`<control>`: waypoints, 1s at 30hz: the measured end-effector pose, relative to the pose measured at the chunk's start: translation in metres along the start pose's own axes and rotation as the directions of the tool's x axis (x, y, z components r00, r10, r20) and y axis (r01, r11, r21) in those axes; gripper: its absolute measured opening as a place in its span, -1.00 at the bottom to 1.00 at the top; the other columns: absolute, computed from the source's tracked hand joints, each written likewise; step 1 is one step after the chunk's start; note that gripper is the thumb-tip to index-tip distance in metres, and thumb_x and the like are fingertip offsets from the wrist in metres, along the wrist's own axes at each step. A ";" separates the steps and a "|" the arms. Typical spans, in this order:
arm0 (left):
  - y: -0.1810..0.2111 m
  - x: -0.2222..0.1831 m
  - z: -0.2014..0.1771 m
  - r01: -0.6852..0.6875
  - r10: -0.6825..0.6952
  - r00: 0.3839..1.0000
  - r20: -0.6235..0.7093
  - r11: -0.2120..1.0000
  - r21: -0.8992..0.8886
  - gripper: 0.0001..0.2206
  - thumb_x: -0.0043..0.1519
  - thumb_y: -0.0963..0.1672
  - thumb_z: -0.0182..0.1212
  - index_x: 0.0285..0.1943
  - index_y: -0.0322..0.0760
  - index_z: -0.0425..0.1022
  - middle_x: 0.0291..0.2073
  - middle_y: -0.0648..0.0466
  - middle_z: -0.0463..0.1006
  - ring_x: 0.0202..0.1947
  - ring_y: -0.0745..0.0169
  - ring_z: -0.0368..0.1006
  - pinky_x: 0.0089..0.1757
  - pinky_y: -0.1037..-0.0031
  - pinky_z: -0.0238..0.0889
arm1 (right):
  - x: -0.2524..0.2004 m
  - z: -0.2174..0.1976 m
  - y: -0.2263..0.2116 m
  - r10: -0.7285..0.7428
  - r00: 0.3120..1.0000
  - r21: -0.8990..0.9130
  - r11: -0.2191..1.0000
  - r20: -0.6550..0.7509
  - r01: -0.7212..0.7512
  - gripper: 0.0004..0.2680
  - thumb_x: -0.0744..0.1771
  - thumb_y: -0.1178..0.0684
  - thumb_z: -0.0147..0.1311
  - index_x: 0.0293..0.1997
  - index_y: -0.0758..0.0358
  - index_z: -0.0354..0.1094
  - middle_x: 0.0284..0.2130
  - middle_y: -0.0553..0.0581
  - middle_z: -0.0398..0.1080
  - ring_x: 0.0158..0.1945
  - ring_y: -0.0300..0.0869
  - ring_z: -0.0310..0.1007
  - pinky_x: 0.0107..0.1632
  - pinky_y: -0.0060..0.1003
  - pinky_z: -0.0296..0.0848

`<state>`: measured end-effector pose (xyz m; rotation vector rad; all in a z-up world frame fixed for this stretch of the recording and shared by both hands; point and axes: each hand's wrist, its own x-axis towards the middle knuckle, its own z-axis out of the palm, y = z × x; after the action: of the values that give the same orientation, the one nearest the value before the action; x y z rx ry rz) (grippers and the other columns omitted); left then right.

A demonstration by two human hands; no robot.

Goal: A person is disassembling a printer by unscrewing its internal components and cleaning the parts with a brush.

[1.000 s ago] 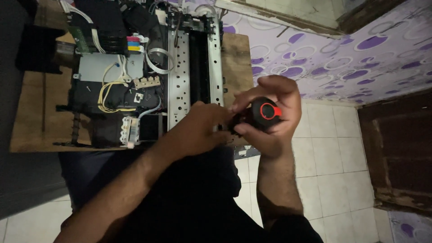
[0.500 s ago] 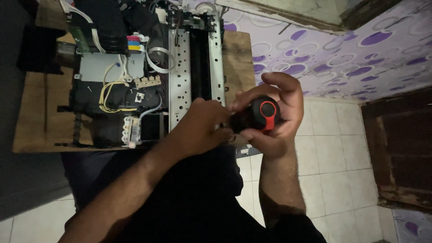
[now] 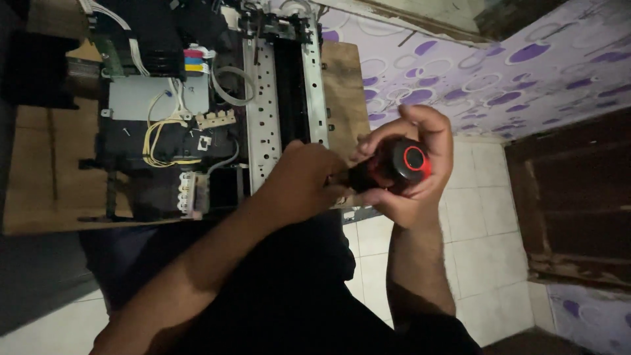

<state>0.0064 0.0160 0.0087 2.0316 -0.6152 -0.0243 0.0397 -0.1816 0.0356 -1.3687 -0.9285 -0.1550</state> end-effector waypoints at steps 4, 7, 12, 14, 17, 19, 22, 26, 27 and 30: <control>-0.003 0.004 -0.002 -0.120 0.122 0.991 -0.047 0.992 0.033 -0.82 0.10 -0.10 0.43 -0.31 -0.31 0.62 -0.50 -0.07 0.59 -0.40 -0.13 0.59 -0.25 0.10 0.29 | -0.009 0.000 0.000 0.021 1.000 -0.049 0.999 -0.014 -0.022 -0.25 0.14 0.08 0.50 0.36 0.42 -0.06 -0.29 0.45 0.40 -0.17 0.08 0.58 0.14 0.03 0.56; -0.025 0.009 0.022 -0.246 0.257 0.960 -0.115 0.964 0.099 -0.74 0.03 0.00 0.48 -0.30 -0.22 0.64 -0.51 0.04 0.58 -0.42 0.01 0.54 -0.28 0.18 0.23 | -0.014 -0.003 0.000 0.012 0.997 -0.157 0.987 -0.078 -0.024 -0.41 0.23 0.16 0.38 0.29 0.47 -0.01 -0.43 0.34 0.37 -0.27 0.06 0.58 0.11 0.10 0.57; -0.052 0.011 0.054 -0.424 0.425 0.853 -0.304 0.903 0.070 -0.62 0.29 0.06 0.08 -0.46 -0.23 0.41 -0.59 0.01 0.38 -0.55 -0.03 0.35 -0.38 0.24 0.15 | -0.008 -0.005 -0.003 0.028 0.997 -0.251 0.967 -0.076 -0.046 -0.42 0.22 0.10 0.37 0.27 0.43 0.02 -0.37 0.39 0.40 -0.24 0.10 0.60 0.09 0.10 0.60; -0.028 0.009 0.033 -0.294 0.302 0.925 -0.230 0.953 0.067 -0.69 0.14 0.03 0.27 -0.43 -0.27 0.49 -0.57 -0.01 0.45 -0.51 -0.03 0.42 -0.33 0.20 0.19 | -0.007 -0.006 -0.001 0.019 0.998 -0.234 0.972 -0.063 -0.034 -0.37 0.19 0.07 0.41 0.29 0.42 -0.01 -0.36 0.40 0.39 -0.24 0.11 0.59 0.08 0.09 0.61; -0.020 0.010 0.025 -0.142 0.153 0.982 -0.115 0.985 0.101 -0.65 -0.01 0.06 0.45 -0.40 -0.27 0.57 -0.55 0.00 0.51 -0.49 -0.01 0.48 -0.30 0.17 0.20 | -0.011 -0.007 0.001 0.005 0.998 -0.213 0.977 -0.068 -0.019 -0.30 0.15 0.04 0.45 0.29 0.43 -0.04 -0.37 0.42 0.37 -0.25 0.12 0.58 0.11 0.12 0.58; -0.025 0.010 0.024 -0.130 0.140 0.988 -0.071 0.983 0.131 -0.60 -0.01 0.12 0.43 -0.39 -0.24 0.57 -0.55 0.03 0.50 -0.50 0.02 0.46 -0.30 0.18 0.18 | -0.013 -0.007 0.002 -0.005 0.996 -0.212 0.977 -0.091 -0.015 -0.29 0.13 0.04 0.47 0.28 0.46 -0.03 -0.40 0.43 0.36 -0.27 0.11 0.57 0.16 0.16 0.56; -0.024 0.003 0.020 -0.261 0.269 0.962 -0.048 0.957 0.124 -0.72 0.17 0.03 0.33 -0.38 -0.22 0.57 -0.54 0.03 0.52 -0.50 0.04 0.47 -0.27 0.22 0.21 | -0.015 -0.006 0.001 0.018 0.992 -0.218 0.975 -0.128 -0.046 -0.48 0.22 0.07 0.38 0.15 0.49 0.07 -0.41 0.41 0.40 -0.25 0.08 0.59 0.18 0.14 0.55; -0.008 0.003 -0.010 -0.162 0.158 0.986 0.057 0.985 0.066 -0.83 0.21 -0.11 0.25 -0.41 -0.27 0.56 -0.55 0.08 0.49 -0.48 0.13 0.37 -0.22 0.28 0.13 | -0.013 -0.001 0.004 0.003 0.991 -0.164 0.986 -0.130 -0.025 -0.36 0.18 0.03 0.44 0.28 0.43 0.02 -0.34 0.44 0.38 -0.20 0.13 0.59 0.21 0.14 0.54; -0.004 0.005 -0.022 -0.175 0.177 0.964 0.199 0.984 -0.031 -0.71 0.31 -0.08 0.22 -0.38 -0.42 0.55 -0.55 0.01 0.42 -0.50 0.15 0.34 -0.22 0.36 0.14 | -0.014 0.001 0.004 0.012 0.992 -0.132 0.991 -0.129 -0.030 -0.30 0.15 0.02 0.47 0.31 0.42 0.00 -0.32 0.43 0.38 -0.19 0.11 0.60 0.22 0.12 0.53; -0.002 0.001 0.003 0.095 -0.089 0.993 0.073 0.992 -0.083 -0.74 0.21 0.02 0.33 -0.13 -0.19 0.62 -0.32 0.04 0.62 -0.25 0.09 0.55 -0.15 0.28 0.25 | -0.022 0.000 0.011 0.019 0.981 -0.092 0.995 -0.193 -0.037 -0.42 0.21 0.07 0.40 0.25 0.39 0.04 -0.39 0.33 0.36 -0.28 0.04 0.58 0.13 0.11 0.59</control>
<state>0.0072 0.0135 0.0057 1.9801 -0.5537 -0.1737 0.0321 -0.1880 0.0125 -1.4266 -0.7478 -0.3082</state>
